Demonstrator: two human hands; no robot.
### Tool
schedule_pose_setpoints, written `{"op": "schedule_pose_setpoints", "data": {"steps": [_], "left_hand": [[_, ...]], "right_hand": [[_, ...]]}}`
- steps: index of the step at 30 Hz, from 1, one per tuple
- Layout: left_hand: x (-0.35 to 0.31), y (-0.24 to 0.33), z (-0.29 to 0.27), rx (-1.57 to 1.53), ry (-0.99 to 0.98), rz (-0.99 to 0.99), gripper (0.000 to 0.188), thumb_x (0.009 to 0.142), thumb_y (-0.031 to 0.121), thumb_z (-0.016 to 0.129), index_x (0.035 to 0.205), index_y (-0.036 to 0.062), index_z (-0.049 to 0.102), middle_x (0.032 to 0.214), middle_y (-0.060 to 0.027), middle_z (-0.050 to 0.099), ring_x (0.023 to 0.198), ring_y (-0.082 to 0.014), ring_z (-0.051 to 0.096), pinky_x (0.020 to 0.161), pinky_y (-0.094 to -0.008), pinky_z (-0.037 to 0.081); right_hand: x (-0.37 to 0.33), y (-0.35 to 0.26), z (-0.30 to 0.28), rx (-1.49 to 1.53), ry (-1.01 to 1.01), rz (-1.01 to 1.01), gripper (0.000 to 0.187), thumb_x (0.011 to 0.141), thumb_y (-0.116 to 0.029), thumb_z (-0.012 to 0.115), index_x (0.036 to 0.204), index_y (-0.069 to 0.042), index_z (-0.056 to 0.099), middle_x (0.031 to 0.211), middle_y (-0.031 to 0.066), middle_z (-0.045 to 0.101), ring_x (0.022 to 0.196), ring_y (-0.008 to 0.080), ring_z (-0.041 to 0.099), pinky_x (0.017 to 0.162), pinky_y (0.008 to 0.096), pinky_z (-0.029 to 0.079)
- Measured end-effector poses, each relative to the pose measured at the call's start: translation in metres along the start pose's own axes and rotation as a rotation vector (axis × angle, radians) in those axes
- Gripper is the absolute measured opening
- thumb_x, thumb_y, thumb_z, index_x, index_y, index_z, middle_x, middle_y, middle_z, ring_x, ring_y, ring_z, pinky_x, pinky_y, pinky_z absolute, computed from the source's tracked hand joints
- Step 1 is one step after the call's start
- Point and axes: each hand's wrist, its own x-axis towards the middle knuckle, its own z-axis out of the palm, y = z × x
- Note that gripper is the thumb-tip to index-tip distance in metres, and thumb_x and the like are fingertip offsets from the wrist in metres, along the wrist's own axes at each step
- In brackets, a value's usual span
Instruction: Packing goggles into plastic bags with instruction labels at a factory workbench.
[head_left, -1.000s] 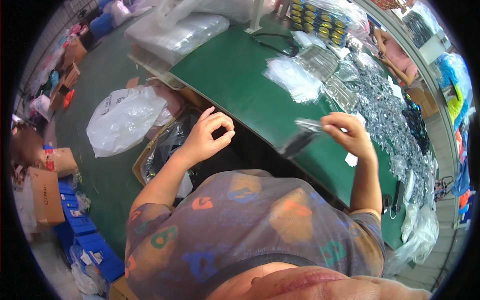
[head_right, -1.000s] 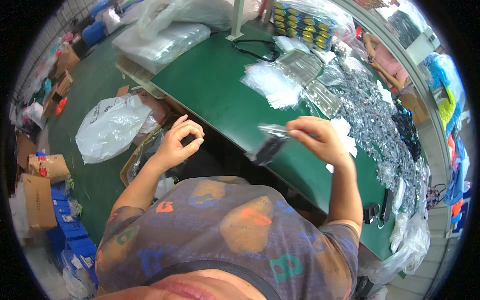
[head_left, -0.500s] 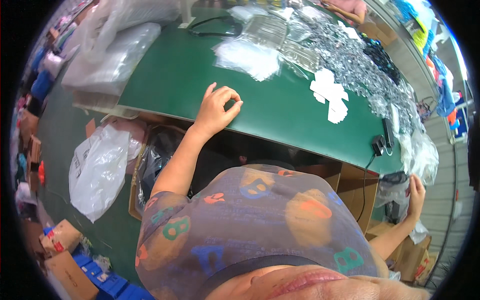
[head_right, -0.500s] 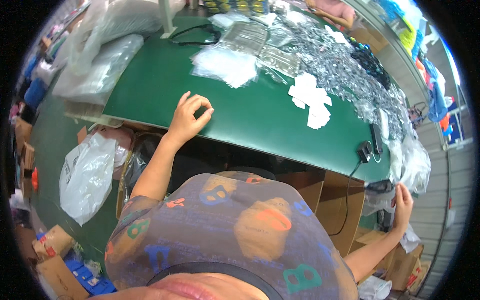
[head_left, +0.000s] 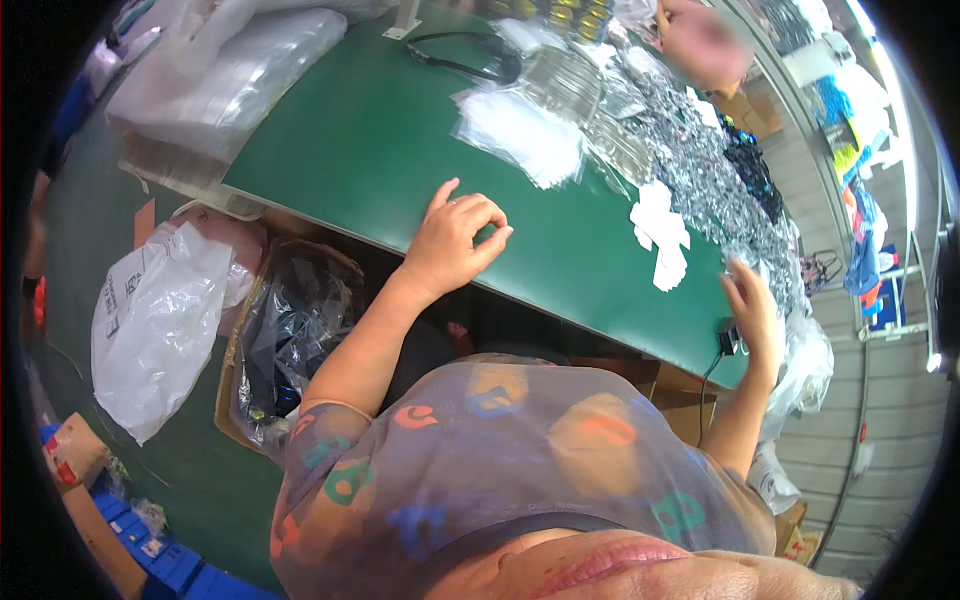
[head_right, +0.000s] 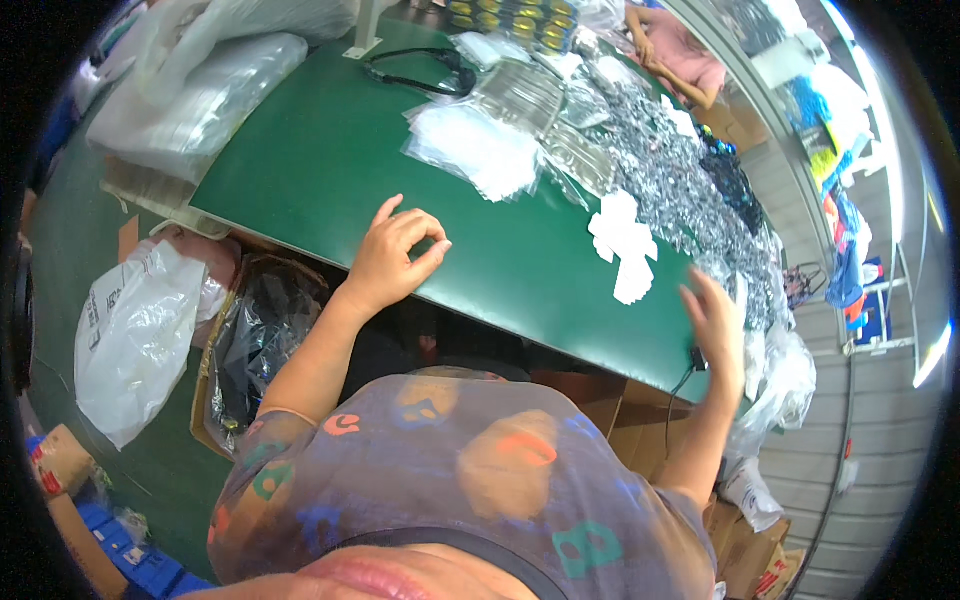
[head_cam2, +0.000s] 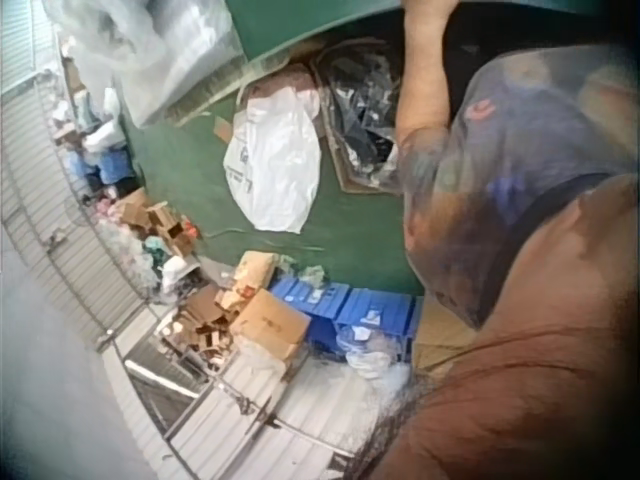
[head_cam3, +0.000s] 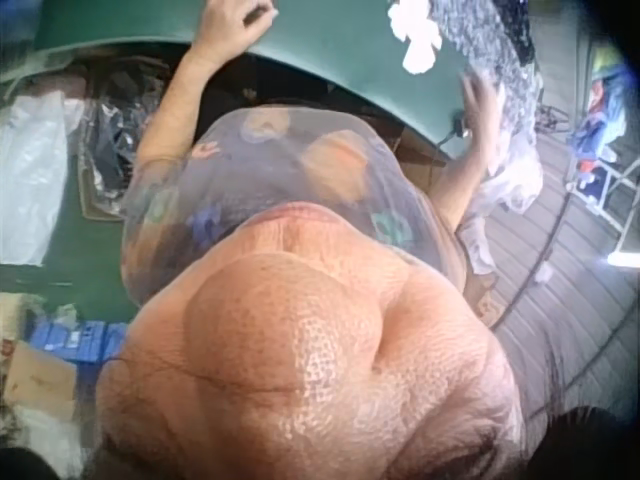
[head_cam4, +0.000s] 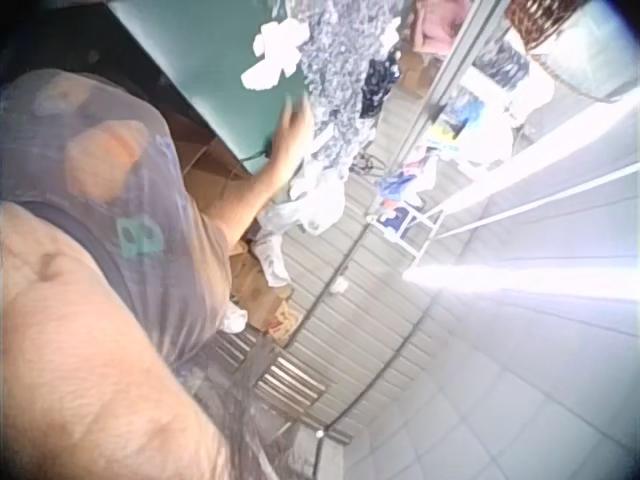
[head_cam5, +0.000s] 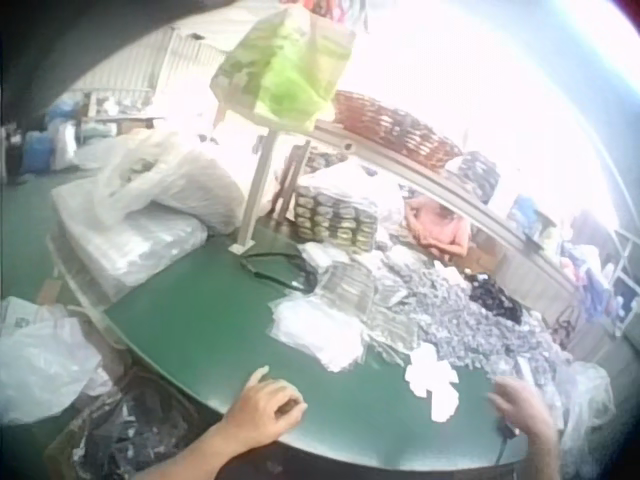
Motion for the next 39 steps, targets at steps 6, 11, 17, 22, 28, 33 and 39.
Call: {"op": "schedule_pose_setpoints", "data": {"steps": [6,11,17,22,28,33,39], "left_hand": [[0.000,-0.003,-0.007,-0.057,0.150,-0.011,0.011,0.088,0.015,0.069,0.088,0.0095,0.060,0.086,-0.0022,0.066,0.087,-0.0250,0.066,0.110,-0.0529,0.037],[0.005,-0.001,-0.005,-0.026,0.169,-0.015,0.013,0.087,0.015,0.070,0.086,0.0072,0.060,0.086,-0.0032,0.066,0.086,-0.0251,0.066,0.109,-0.0543,0.036],[0.013,-0.004,0.002,-0.039,0.190,-0.009,0.012,0.086,0.014,0.071,0.090,0.0091,0.061,0.092,-0.0037,0.067,0.092,-0.0250,0.066,0.111,-0.0539,0.036],[0.007,-0.014,-0.009,-0.351,0.547,-0.103,0.042,0.091,0.013,0.067,0.129,0.0025,0.053,0.144,-0.0166,0.047,0.136,-0.0293,0.044,0.115,-0.0416,0.033],[0.009,-0.015,-0.054,-0.974,0.896,-0.382,0.098,0.098,0.070,0.037,0.156,-0.0059,0.015,0.165,-0.0211,0.016,0.154,-0.0327,0.016,0.124,-0.0479,0.013],[-0.026,0.025,-0.055,-1.020,0.765,-0.333,0.070,0.104,0.052,0.046,0.153,0.0038,0.031,0.145,-0.0144,0.048,0.133,-0.0267,0.048,0.111,-0.0416,0.037],[-0.071,0.039,-0.031,-1.204,0.656,-0.660,0.027,0.102,0.015,0.057,0.124,-0.0012,0.056,0.108,-0.0134,0.068,0.103,-0.0255,0.066,0.094,-0.0417,0.054]], "right_hand": [[0.212,-0.253,0.090,0.269,-0.003,-1.041,0.034,0.092,-0.031,0.069,0.115,-0.006,0.069,0.115,0.0131,0.070,0.108,0.0332,0.065,0.094,0.0432,0.050],[0.359,-0.388,0.224,-0.058,0.207,-0.747,0.054,0.089,-0.051,0.065,0.123,-0.010,0.068,0.131,0.0115,0.063,0.122,0.0329,0.059,0.098,0.0514,0.047],[0.454,-0.369,0.221,0.555,0.337,-0.653,0.030,0.093,-0.033,0.057,0.106,-0.010,0.071,0.094,0.0138,0.075,0.089,0.0309,0.073,0.079,0.0417,0.057],[0.371,-0.353,0.076,1.538,-0.330,-0.504,0.027,0.100,-0.024,0.056,0.106,0.001,0.064,0.085,0.0104,0.068,0.076,0.0226,0.068,0.072,0.0367,0.056],[0.241,-0.314,0.029,1.972,-0.753,-0.482,0.028,0.100,-0.030,0.057,0.107,-0.003,0.063,0.096,0.0072,0.069,0.087,0.0228,0.065,0.082,0.0409,0.053],[0.104,-0.300,0.051,1.878,-0.999,-0.577,0.032,0.102,-0.025,0.055,0.124,-0.002,0.054,0.105,0.0099,0.067,0.098,0.0270,0.069,0.095,0.0446,0.053],[0.058,-0.254,0.067,2.005,-1.086,-0.418,0.043,0.101,-0.020,0.054,0.139,-0.002,0.047,0.096,0.0063,0.064,0.087,0.0205,0.067,0.090,0.0401,0.054]]}}
